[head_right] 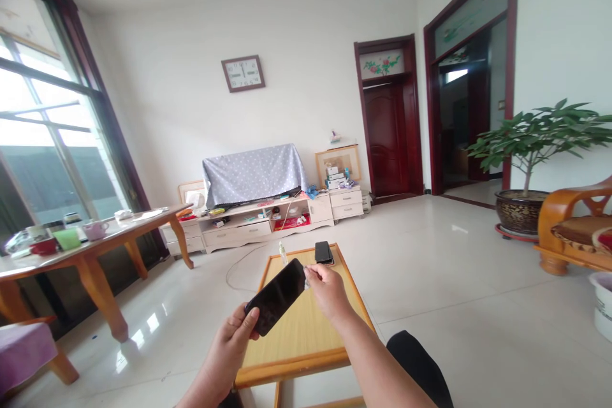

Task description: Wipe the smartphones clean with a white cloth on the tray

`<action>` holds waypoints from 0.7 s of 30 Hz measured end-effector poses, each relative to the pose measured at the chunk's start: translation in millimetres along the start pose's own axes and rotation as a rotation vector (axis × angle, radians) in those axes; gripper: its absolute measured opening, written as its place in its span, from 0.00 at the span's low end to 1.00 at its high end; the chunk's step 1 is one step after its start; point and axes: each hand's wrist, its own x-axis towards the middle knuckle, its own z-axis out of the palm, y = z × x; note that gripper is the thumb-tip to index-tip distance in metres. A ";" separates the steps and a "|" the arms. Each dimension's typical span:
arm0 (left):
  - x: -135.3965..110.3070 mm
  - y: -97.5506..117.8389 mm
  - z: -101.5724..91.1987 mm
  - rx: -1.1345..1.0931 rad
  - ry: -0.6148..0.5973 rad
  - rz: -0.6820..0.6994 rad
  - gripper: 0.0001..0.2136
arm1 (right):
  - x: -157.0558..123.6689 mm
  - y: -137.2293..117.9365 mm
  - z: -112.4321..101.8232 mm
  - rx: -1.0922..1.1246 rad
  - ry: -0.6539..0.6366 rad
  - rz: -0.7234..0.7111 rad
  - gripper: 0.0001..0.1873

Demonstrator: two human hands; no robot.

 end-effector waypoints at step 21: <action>4.0 0.5 2.5 -0.016 -0.095 -0.027 0.19 | 9.1 -7.1 -0.5 0.087 0.011 0.054 0.22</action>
